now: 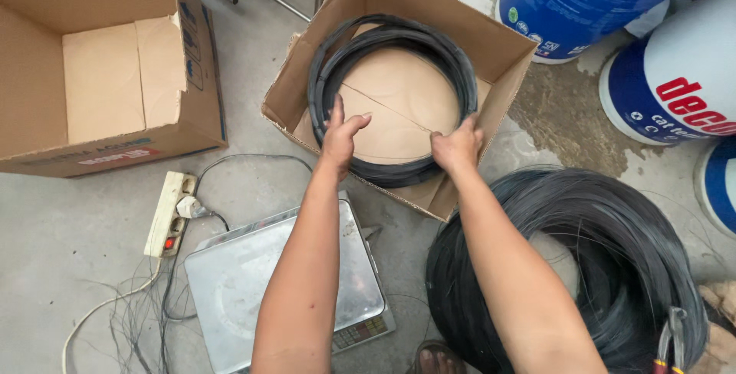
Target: The person weighs a coil of black wire on a digital scale, then places it into a cardboard box. They then pick up a larger coil of wire and use pliers to cut a section of it. Finally, they coil the cut wire by hand.
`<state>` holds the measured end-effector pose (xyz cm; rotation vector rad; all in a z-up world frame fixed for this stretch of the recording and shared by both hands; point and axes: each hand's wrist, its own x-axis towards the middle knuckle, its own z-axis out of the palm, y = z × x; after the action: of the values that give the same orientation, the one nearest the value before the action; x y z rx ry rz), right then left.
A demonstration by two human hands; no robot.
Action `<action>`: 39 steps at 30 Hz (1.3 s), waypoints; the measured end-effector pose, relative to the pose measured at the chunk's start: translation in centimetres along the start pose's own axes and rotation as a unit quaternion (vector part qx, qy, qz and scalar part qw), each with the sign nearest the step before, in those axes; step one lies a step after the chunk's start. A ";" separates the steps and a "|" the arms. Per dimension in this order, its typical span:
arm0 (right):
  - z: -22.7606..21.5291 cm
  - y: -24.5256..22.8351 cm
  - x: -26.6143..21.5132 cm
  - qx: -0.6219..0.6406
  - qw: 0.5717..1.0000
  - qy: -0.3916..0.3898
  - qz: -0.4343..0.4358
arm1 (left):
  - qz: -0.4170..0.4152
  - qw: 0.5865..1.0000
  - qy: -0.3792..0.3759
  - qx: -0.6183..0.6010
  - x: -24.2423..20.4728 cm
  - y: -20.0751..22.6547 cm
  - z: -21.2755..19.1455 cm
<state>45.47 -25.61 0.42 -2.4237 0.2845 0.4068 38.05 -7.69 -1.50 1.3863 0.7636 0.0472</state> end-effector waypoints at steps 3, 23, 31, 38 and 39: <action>0.9 2.2 3.2 -0.038 0.999 0.001 -0.035 | 0.016 1.000 0.007 -0.002 0.3 -0.3 0.1; -3.0 0.1 -1.4 0.031 0.996 -0.025 -0.085 | 0.047 0.994 -0.061 -0.071 -5.3 2.1 1.2; -2.9 1.8 -5.5 0.033 0.992 -0.019 -0.119 | 0.041 0.994 -0.097 0.023 -10.3 0.6 1.6; -4.7 3.3 -13.8 -0.035 0.977 -0.050 -0.203 | -0.004 0.964 -0.089 0.252 -20.8 1.6 -1.0; -5.8 2.8 -16.0 -0.072 0.970 -0.066 -0.221 | -0.012 0.961 -0.082 0.264 -21.9 1.6 -1.4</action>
<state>30.98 -29.86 8.79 -2.4918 -0.3524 0.3920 21.24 -16.20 9.92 1.8599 0.6786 -0.3087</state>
